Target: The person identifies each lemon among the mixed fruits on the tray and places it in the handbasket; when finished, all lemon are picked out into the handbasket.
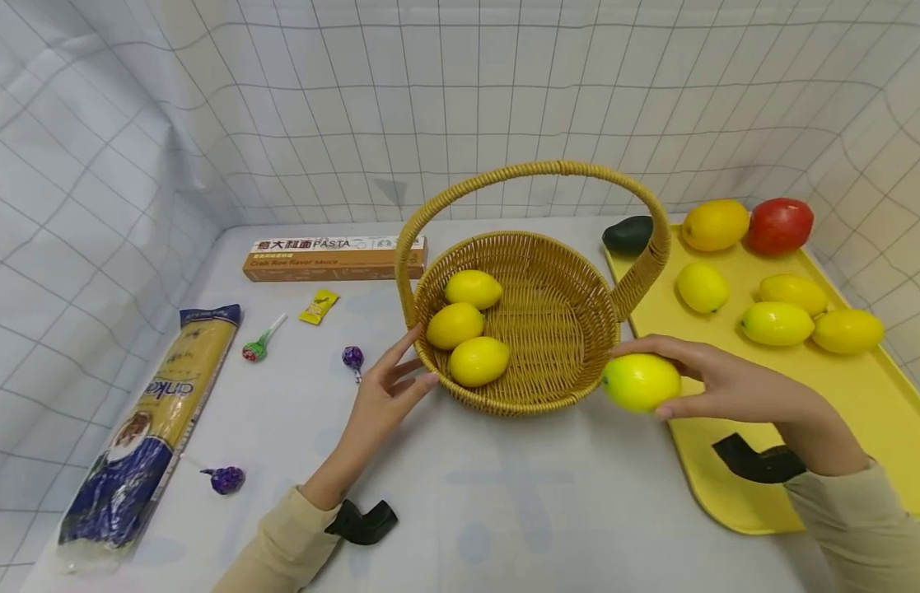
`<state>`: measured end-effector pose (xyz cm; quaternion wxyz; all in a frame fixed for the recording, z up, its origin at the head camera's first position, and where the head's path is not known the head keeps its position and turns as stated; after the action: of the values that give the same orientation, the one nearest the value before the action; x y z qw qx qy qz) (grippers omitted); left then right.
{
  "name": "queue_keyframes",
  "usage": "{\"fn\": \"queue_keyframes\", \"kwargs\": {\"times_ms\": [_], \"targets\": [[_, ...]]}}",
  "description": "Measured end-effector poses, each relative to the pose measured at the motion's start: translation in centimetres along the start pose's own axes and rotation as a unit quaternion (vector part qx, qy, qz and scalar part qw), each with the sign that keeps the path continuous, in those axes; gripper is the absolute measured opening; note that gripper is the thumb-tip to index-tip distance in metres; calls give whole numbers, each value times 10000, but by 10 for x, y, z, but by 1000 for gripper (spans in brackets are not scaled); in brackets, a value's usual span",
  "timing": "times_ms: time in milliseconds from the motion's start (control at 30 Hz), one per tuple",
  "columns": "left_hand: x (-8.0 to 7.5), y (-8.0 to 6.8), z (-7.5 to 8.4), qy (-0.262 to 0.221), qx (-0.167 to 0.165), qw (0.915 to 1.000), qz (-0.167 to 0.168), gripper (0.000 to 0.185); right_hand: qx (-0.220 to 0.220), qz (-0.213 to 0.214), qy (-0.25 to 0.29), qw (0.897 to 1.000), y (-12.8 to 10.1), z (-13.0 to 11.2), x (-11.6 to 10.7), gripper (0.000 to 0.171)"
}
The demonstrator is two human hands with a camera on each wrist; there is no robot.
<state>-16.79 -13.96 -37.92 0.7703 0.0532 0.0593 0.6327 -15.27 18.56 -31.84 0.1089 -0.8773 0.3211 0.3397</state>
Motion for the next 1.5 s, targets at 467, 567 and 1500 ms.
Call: {"fn": "queue_keyframes", "kwargs": {"times_ms": [467, 567, 1500], "targets": [[0, 0, -1, 3, -35, 10000, 19, 61, -216, -1198, -562, 9910, 113, -4, 55, 50], [0, 0, -1, 7, 4, 10000, 14, 60, -113, -1171, -718, 9905, 118, 0, 57, 46], [0, 1, -4, 91, -92, 9999, -8, 61, 627, 3340, 1673, 9255, -119, 105, -98, 38]]}}
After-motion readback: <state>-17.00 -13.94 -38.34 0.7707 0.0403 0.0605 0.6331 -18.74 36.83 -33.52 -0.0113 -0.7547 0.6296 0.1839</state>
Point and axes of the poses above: each hand's wrist, its own y-axis towards the middle knuckle, its own x-axis out of the palm, z = x × y, the point moved 8 cm from there along y, towards the middle knuckle, and after that the axes turned 9 degrees about -y, right-handed, at the moved point
